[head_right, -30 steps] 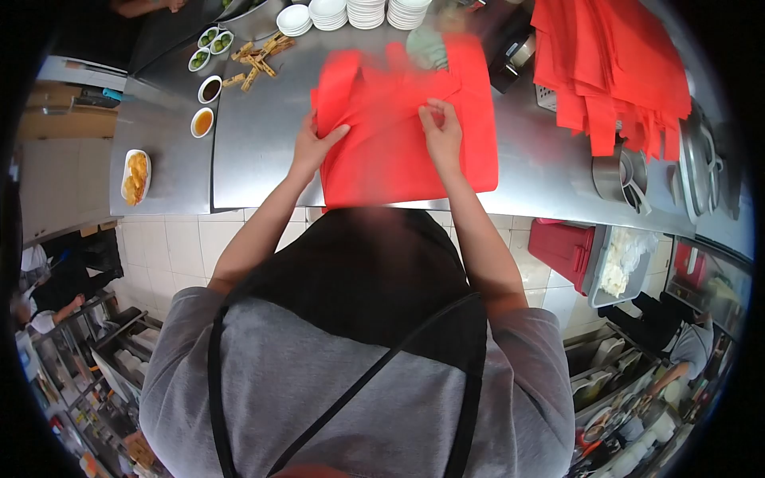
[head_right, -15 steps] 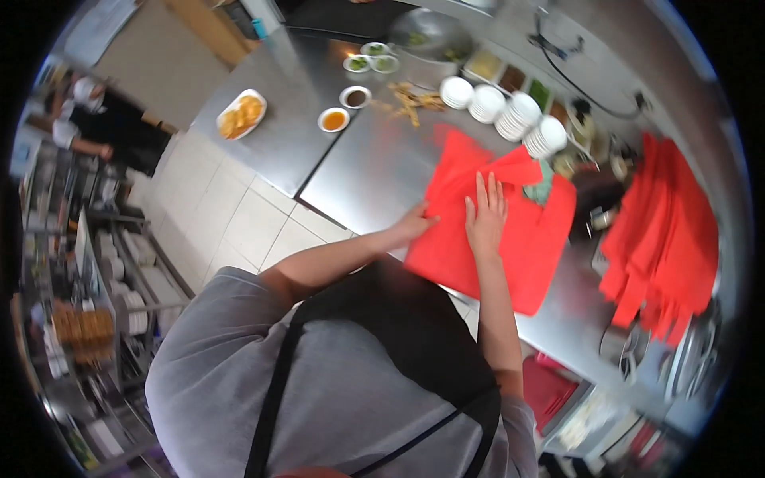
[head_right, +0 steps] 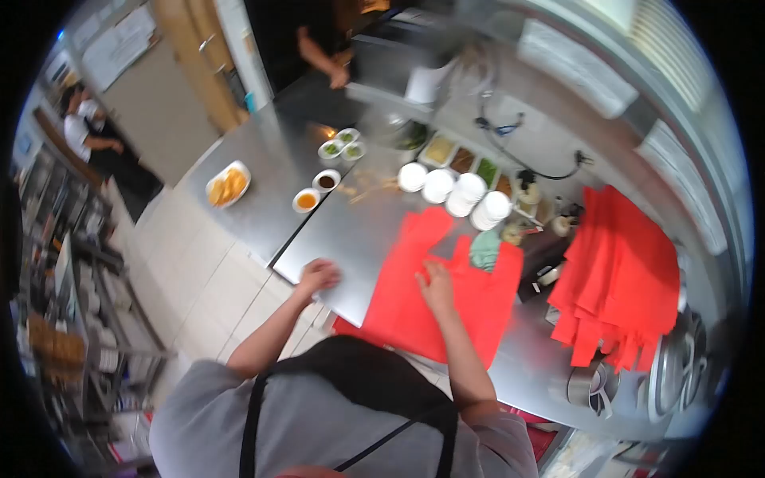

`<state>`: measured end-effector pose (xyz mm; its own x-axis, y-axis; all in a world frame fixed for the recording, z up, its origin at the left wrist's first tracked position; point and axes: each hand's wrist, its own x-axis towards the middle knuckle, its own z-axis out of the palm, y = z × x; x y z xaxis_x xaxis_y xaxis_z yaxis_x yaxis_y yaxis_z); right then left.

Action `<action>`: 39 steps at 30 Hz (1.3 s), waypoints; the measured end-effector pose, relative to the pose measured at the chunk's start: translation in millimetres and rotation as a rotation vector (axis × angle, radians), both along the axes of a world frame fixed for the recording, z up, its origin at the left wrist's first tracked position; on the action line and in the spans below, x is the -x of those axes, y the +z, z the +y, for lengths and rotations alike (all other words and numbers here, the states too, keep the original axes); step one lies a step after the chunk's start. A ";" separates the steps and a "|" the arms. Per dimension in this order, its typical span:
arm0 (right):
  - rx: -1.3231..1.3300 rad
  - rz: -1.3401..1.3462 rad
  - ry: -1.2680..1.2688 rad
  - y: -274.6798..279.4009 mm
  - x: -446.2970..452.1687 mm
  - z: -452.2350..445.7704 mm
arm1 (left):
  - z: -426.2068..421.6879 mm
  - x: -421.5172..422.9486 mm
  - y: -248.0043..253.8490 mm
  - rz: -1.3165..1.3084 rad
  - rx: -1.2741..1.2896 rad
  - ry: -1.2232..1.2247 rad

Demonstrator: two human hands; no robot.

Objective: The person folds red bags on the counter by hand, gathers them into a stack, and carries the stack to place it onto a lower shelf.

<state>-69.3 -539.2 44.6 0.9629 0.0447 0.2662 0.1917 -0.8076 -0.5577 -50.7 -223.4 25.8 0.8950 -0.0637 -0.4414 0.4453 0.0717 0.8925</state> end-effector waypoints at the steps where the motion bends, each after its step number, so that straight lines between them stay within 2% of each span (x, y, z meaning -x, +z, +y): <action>1: -0.039 0.014 -0.005 -5.6 4.3 -3.7 | 13.1 4.9 24.3 0.000 -0.027 0.098; 5: -0.121 0.009 -0.054 -3.6 24.3 -10.4 | 91.3 -1.9 12.2 -0.041 -0.053 0.414; 7: -0.132 0.008 -0.101 1.8 32.0 -10.7 | 121.8 -4.0 25.0 -0.033 -0.054 0.556; 10: -0.148 0.009 -0.171 3.5 39.0 -3.1 | 195.4 -31.9 -11.2 0.021 0.267 0.737; 12: -0.151 -0.004 -0.228 4.4 44.1 2.3 | 224.0 -53.0 -15.1 0.057 0.458 0.887; 15: -0.156 -0.037 -0.311 3.3 48.4 15.4 | 266.4 -89.5 -25.7 0.060 0.563 0.942; 18: -0.159 -0.048 -0.413 -4.6 54.2 30.4 | 288.8 -128.2 -18.1 0.031 0.493 0.937; 21: -0.040 -0.112 -0.487 -19.1 58.3 43.4 | 301.6 -162.3 -12.8 -0.031 0.475 0.931; 24: -0.008 -0.156 -0.576 -29.6 61.0 54.2 | 303.9 -174.9 -5.3 -0.080 0.446 0.794; 29: 0.028 -0.252 -0.570 -30.2 61.7 58.3 | 305.5 -188.9 -4.4 -0.119 0.357 0.756; 31: 0.034 -0.257 -0.580 -28.5 62.0 59.3 | 315.8 -196.4 -12.5 -0.147 0.266 0.782; 35: 0.054 -0.255 -0.576 -29.6 62.3 59.0 | 333.5 -208.5 -28.6 -0.133 0.242 0.714; 37: 0.053 -0.257 -0.573 -30.5 62.0 57.7 | 328.7 -199.7 -26.7 -0.163 0.256 0.824; 39: 0.049 -0.258 -0.566 -31.8 61.8 56.5 | 322.9 -193.3 -15.2 -0.164 0.192 0.804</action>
<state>-131.1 -482.7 12.8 0.7456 -0.4359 0.5040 -0.1503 -0.8469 -0.5101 142.6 99.6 10.6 0.7516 0.5600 -0.3484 0.0593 0.4687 0.8813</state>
